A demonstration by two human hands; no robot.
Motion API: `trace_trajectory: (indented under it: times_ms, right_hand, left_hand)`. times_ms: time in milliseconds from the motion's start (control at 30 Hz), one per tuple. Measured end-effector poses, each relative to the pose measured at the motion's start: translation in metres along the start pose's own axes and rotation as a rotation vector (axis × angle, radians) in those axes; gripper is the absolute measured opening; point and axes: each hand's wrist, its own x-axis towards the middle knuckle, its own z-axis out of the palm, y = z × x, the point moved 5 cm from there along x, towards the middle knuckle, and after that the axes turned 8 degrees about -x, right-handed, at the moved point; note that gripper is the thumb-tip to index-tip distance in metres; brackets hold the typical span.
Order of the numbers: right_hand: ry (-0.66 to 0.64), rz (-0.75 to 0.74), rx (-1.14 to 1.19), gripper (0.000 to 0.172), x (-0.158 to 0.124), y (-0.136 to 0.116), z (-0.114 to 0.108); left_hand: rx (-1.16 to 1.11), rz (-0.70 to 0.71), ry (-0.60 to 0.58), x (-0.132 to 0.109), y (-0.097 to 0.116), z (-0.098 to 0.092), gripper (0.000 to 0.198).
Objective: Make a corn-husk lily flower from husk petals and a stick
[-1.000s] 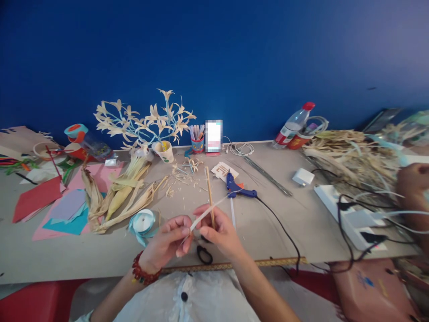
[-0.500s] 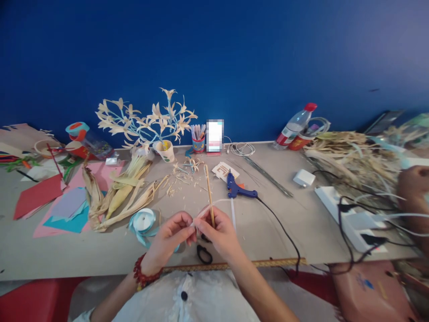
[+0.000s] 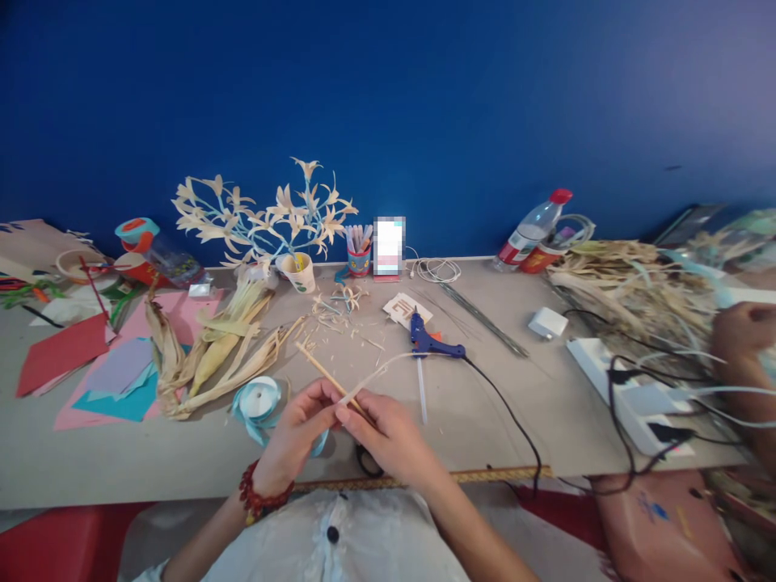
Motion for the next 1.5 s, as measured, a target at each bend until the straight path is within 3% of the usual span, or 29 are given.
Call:
trace_trajectory:
  times_ms: [267,467,567,767,1133,1333,1500]
  right_hand:
    - [-0.060,0.026,-0.085,0.046,0.002,-0.005,0.001]
    - [-0.027,0.021,-0.061,0.044,0.001,-0.006,0.001]
    - [-0.050,0.062,0.118,0.050,0.001,-0.001,0.006]
    - [-0.246,0.263,0.693,0.057,-0.002,0.008,0.026]
    - [-0.474,0.369,1.069,0.052,-0.015,0.004,0.024]
    - [-0.625,0.356,1.305,0.052,-0.021,-0.001,0.019]
    - [-0.705,0.205,1.465,0.051,-0.023,-0.005,0.017]
  left_hand:
    - [0.115,0.024,0.002,-0.002,0.004,-0.004,0.020]
    - [0.212,0.086,0.009,-0.004,0.005,-0.007,0.018]
    - [0.229,0.101,-0.010,-0.004,0.004,-0.008,0.019]
    - [0.260,0.104,-0.060,-0.008,0.004,-0.009,0.018]
    - [0.367,0.146,-0.108,-0.012,0.012,-0.007,0.020]
    - [0.381,0.154,-0.138,-0.009,0.014,-0.011,0.019]
    - [0.304,0.136,-0.170,-0.007,0.010,-0.014,0.018]
